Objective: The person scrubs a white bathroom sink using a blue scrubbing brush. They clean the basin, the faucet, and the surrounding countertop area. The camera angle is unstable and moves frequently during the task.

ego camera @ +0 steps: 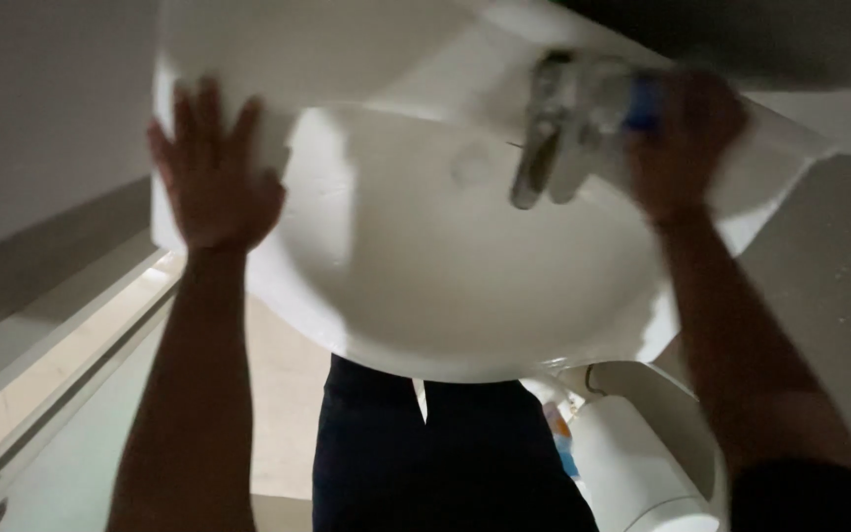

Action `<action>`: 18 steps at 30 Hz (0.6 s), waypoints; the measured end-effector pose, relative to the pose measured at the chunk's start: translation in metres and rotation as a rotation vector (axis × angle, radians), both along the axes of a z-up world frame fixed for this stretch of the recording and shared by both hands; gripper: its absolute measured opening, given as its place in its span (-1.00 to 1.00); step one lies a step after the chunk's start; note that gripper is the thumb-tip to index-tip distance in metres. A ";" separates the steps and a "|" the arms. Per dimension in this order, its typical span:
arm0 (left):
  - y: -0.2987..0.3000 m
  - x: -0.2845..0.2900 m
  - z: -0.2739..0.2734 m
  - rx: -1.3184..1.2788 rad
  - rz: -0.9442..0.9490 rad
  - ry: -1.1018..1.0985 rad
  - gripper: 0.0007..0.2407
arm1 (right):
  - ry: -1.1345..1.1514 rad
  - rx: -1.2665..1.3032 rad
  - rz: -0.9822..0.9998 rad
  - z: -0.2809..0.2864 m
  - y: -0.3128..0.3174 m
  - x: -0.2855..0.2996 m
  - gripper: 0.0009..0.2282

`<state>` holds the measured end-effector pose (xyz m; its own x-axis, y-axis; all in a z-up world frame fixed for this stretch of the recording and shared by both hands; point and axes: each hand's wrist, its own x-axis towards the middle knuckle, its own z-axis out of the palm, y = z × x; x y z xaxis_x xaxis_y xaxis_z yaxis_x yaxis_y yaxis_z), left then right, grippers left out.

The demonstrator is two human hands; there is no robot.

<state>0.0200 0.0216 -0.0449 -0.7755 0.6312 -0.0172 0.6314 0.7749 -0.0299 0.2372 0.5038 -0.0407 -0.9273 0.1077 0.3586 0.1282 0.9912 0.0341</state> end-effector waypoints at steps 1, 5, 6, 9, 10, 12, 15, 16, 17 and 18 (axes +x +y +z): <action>0.000 0.001 0.003 0.007 -0.019 -0.008 -0.48 | -0.008 0.007 -0.019 0.011 -0.004 -0.003 -0.34; 0.007 0.004 0.003 0.005 -0.009 -0.077 -0.48 | 0.041 -0.090 -0.108 0.041 0.014 0.016 -0.47; 0.005 0.004 0.007 -0.001 -0.005 -0.048 -0.49 | 0.038 -0.030 -0.208 0.049 0.023 0.024 -0.49; 0.001 0.007 0.002 -0.039 0.036 -0.101 -0.43 | -0.176 0.154 -0.427 0.000 0.118 0.139 -0.32; 0.004 0.004 0.001 -0.038 0.033 -0.097 -0.43 | -0.172 0.154 -0.430 0.008 0.113 0.130 -0.32; 0.004 0.005 0.005 -0.018 -0.010 -0.063 -0.45 | 0.323 -0.924 -0.435 0.024 0.102 0.110 -0.54; 0.015 0.005 0.009 -0.019 0.026 -0.070 -0.63 | 0.076 0.638 -0.432 0.004 0.109 0.053 -0.93; 0.015 0.004 0.004 -0.019 0.024 -0.068 -0.63 | 0.077 0.637 -0.435 0.019 0.085 0.028 -0.93; 0.011 0.006 0.002 -0.033 0.039 -0.084 -0.48 | 0.177 0.285 -0.190 0.037 0.058 0.005 -0.67; 0.007 0.008 0.000 -0.047 0.053 -0.100 -0.26 | 0.272 -0.070 0.055 0.054 0.032 -0.019 -0.40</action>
<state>0.0277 0.0283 -0.0449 -0.8008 0.5857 -0.1252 0.5909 0.8067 -0.0060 0.2181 0.5357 0.0137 -0.8034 0.0927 0.5882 0.0691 0.9957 -0.0625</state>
